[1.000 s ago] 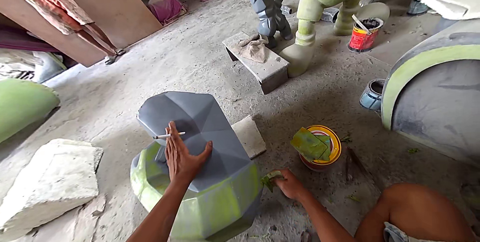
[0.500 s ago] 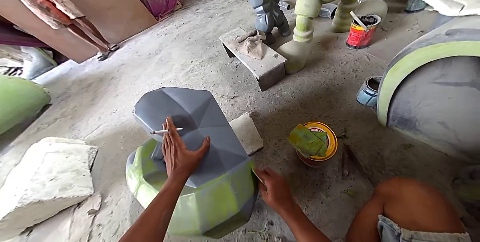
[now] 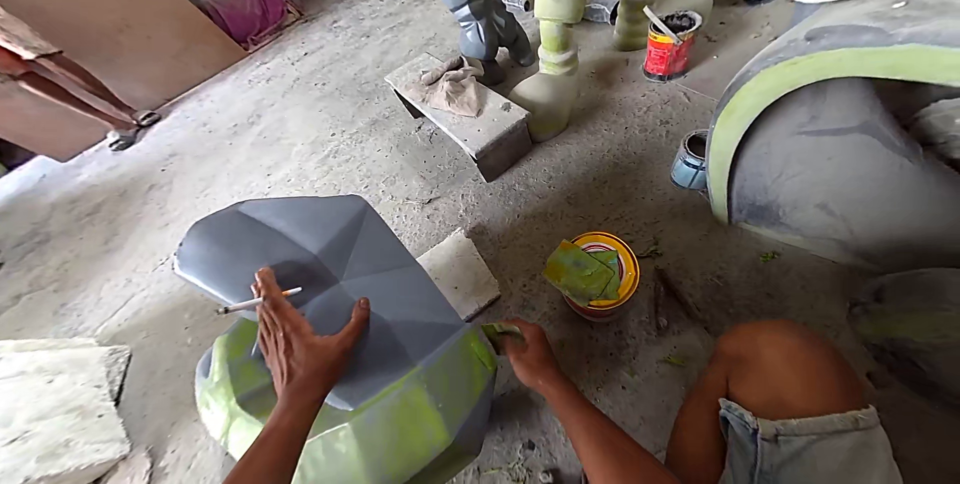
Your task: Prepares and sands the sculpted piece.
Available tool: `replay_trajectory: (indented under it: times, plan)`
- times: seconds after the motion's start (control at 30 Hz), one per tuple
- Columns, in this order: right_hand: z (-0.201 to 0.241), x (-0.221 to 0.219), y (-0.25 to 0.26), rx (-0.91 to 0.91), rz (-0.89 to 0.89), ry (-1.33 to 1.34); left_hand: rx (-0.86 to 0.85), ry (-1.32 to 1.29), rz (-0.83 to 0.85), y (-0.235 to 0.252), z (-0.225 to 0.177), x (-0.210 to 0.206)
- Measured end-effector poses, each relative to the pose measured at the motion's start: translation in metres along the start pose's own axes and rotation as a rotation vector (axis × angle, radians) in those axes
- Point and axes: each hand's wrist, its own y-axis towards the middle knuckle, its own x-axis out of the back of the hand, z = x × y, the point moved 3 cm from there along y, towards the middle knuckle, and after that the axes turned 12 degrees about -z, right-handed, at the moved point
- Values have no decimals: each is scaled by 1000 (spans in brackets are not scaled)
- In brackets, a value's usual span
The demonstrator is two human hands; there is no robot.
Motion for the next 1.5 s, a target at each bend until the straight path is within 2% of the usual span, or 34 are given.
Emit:
replay_trajectory:
  times: [0.1,0.27,0.37,0.47,0.67,0.73,0.87,1.0,1.1,1.17,1.27,1.37,1.5]
  plan:
    - [-2,-4,5,-56,123,30,2,7,7,1,0,-1]
    - [-24,26,-25,-61,224,-34,8,15,1,0,0,-2]
    - [-24,30,-27,-4,147,-11,14,9,19,0,1,-5]
    - [-1,17,-3,94,73,30,7,1,15,2,-2,-4]
    - [29,-8,34,164,104,37,7,23,3,1,-2,-8]
    - [34,-11,34,221,124,-44,5,27,2,2,-1,-8]
    - [34,-9,18,363,163,-383,11,27,1,2,-1,-11]
    - [24,1,6,476,293,-615,22,39,14,3,-3,-14]
    - [10,13,-1,526,328,-714,21,44,7,3,-4,-15]
    - [-2,23,-4,484,351,-744,23,47,8,3,-4,-16]
    - [-17,35,-2,362,237,-637,22,49,7,3,-3,-16]
    - [-3,29,12,336,85,-441,15,36,3,4,-7,-16]
    - [25,2,32,313,129,-288,9,42,6,4,-7,-20]
